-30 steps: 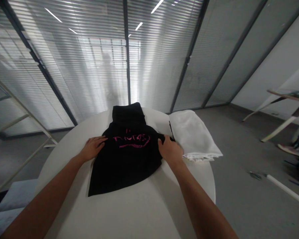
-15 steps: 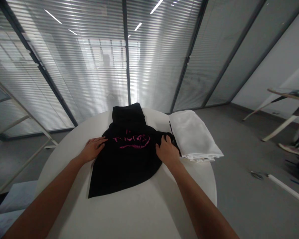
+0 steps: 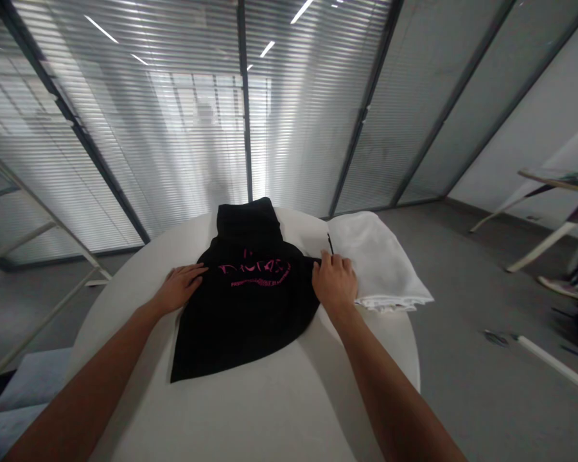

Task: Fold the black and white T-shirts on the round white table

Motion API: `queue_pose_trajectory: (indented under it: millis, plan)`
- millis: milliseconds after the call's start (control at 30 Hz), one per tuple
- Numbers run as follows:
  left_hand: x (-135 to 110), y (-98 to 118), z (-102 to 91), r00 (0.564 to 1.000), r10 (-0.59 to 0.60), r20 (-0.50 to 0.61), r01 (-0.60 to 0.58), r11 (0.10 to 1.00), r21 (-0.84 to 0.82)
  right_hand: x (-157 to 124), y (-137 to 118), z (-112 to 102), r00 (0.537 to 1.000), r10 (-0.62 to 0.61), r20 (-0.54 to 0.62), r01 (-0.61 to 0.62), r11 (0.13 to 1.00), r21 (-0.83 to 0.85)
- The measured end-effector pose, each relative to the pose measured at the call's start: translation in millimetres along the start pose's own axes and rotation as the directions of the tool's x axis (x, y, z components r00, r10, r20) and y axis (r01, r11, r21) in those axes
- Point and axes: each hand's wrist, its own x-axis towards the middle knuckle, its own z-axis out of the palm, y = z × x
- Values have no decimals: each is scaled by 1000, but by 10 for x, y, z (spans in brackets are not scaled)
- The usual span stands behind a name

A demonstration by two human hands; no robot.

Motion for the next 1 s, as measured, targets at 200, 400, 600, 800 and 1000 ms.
queue_pose_trajectory:
  millis: [200, 400, 600, 800, 1000]
  plan:
    - [0, 13, -13, 1000, 1, 4, -1, 1000, 3, -13, 8, 259, 978, -166, 127, 174, 983, -50]
    - [0, -1, -2, 1000, -5, 23, 5, 1000, 19, 33, -17, 212, 989, -144, 39, 143, 989, 42]
    - [-8, 226, -91, 996, 10, -90, -6, 999, 41, -99, -196, -150, 986, -105, -126, 137, 951, 276]
    - [-117, 834, -282, 949, 283, -139, -296, 952, -80, -409, -576, -380, 971, -200, -131, 239, 798, 554]
    - [-250, 1163, -211, 903, 425, -58, -428, 886, -177, -543, -769, -436, 948, -317, 32, 155, 546, 823]
